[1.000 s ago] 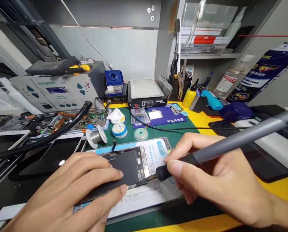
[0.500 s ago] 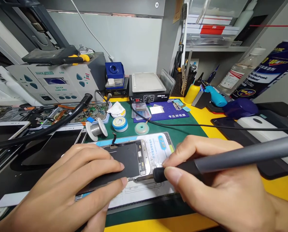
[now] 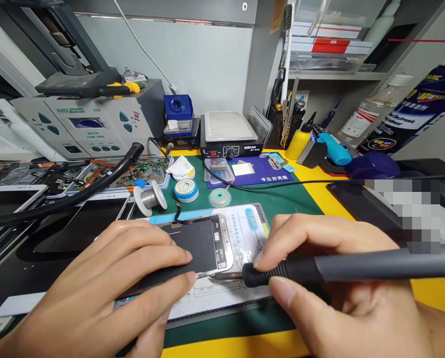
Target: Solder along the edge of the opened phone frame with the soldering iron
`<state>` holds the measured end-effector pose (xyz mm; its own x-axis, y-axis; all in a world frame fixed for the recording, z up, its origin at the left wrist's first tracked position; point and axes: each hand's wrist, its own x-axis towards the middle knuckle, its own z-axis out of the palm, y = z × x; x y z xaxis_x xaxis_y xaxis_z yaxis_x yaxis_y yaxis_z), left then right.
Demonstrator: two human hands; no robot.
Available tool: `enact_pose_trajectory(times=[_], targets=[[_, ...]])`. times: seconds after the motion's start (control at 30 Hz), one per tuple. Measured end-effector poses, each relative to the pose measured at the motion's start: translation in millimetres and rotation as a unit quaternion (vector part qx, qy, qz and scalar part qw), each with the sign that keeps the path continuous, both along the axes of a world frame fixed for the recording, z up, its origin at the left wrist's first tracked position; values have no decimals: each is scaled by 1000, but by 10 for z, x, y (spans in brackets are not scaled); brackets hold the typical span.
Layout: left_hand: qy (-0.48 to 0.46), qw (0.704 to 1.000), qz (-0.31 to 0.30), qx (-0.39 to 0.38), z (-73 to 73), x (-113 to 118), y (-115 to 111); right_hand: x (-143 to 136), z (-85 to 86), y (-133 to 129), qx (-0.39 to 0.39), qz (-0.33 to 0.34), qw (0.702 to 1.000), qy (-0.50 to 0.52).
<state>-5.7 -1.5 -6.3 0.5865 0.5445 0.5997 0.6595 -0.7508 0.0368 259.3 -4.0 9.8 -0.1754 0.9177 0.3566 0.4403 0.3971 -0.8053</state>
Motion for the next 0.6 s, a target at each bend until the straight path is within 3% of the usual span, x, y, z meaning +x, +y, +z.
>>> enact_pose_trajectory(times=[0.2, 0.37, 0.6], targets=[[-9, 1000, -2, -3, 41, -20, -38, -9, -9, 9, 14, 8, 1000, 2], [-34, 998, -42, 36, -1, -42, 22, -27, 29, 29, 39, 14, 999, 3], [-22, 1000, 4, -6, 29, -7, 19, -80, 51, -7, 58, -30, 997, -37]])
